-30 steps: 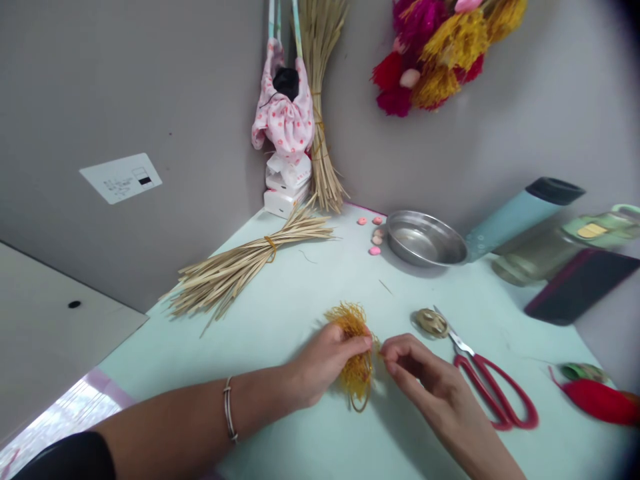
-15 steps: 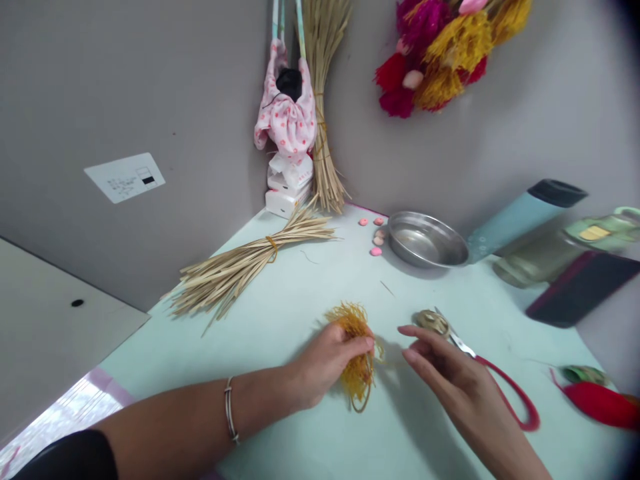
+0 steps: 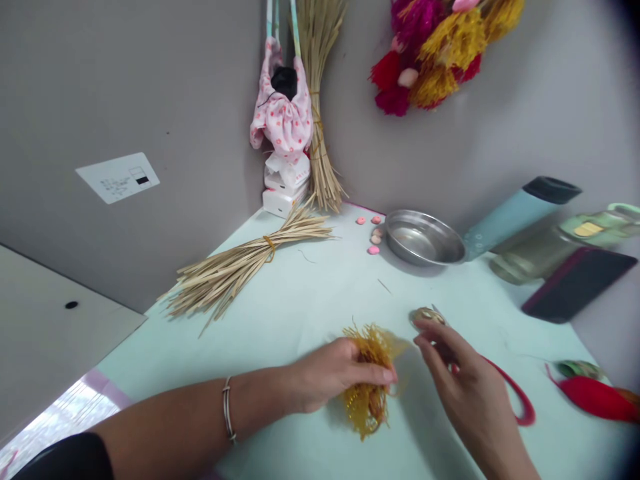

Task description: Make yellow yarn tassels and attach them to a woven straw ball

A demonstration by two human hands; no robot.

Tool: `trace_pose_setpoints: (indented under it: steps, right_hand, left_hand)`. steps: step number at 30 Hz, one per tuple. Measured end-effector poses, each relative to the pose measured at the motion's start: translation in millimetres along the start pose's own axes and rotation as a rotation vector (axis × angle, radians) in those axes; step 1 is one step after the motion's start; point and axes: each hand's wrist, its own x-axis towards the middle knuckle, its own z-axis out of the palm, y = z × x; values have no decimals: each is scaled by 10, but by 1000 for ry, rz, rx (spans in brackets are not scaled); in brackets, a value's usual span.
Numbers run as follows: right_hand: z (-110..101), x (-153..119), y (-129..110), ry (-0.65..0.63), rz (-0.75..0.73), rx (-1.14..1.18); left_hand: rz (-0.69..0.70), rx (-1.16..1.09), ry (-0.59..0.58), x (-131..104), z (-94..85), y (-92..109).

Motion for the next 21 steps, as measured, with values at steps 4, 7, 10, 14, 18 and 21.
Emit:
trace_pose_setpoints:
  steps: [4, 7, 10, 14, 18, 21]
  right_hand:
    - [-44, 9, -5, 6, 125, 61]
    - [0, -41, -116, -91, 17, 132]
    - [100, -98, -254, -260, -122, 232]
    - [196, -133, -334, -567, -51, 326]
    - [184, -122, -295, -557, 56, 404]
    - [161, -111, -256, -491, 112, 451]
  left_hand:
    - [64, -55, 151, 23, -27, 9]
    - [99, -43, 228, 27, -31, -2]
    - [157, 1, 242, 19, -13, -16]
    - [233, 56, 283, 16, -7, -17]
    - [206, 37, 291, 24, -24, -19]
    - [180, 47, 303, 28, -28, -25]
